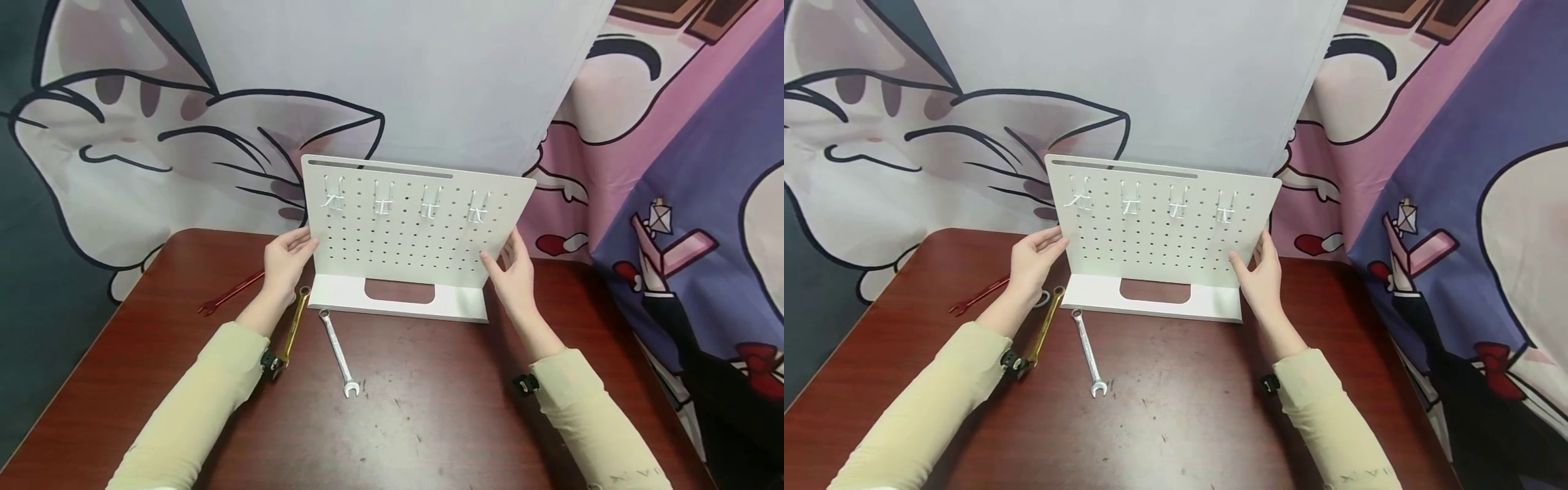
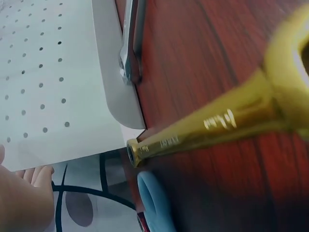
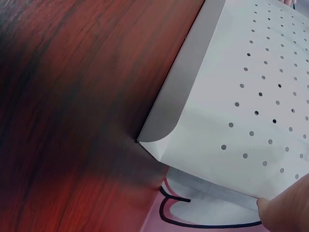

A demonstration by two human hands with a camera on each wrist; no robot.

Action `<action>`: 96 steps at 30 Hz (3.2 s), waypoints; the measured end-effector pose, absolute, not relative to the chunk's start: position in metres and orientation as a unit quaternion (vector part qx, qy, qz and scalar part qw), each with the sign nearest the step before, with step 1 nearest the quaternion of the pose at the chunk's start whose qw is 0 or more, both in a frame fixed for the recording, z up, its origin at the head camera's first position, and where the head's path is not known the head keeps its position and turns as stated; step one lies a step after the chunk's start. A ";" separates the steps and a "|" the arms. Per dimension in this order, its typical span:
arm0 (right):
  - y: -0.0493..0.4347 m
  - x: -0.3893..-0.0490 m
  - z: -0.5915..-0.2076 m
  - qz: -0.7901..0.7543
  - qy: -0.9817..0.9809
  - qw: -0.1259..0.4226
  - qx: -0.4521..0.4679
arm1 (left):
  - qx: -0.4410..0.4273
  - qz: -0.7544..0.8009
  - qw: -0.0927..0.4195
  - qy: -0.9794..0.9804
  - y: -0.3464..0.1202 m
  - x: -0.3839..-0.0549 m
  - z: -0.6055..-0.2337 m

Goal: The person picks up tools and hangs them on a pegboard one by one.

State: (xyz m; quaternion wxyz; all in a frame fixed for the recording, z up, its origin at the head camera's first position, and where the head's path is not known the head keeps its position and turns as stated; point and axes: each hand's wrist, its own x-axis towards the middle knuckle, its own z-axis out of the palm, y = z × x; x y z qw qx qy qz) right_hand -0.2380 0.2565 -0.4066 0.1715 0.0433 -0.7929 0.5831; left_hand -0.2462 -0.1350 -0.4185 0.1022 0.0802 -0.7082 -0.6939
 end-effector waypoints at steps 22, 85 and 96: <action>0.291 -0.254 -0.344 0.373 -0.857 0.332 0.129 | 0.061 -0.669 0.084 -0.736 -0.146 -0.242 -0.419; 0.283 -0.300 -0.324 0.098 -0.861 0.387 0.315 | -0.051 -0.390 0.075 -0.916 -0.278 -0.217 -0.446; 0.281 -0.300 -0.324 0.104 -0.864 0.381 0.313 | -0.048 -0.322 0.038 -0.945 -0.296 -0.220 -0.466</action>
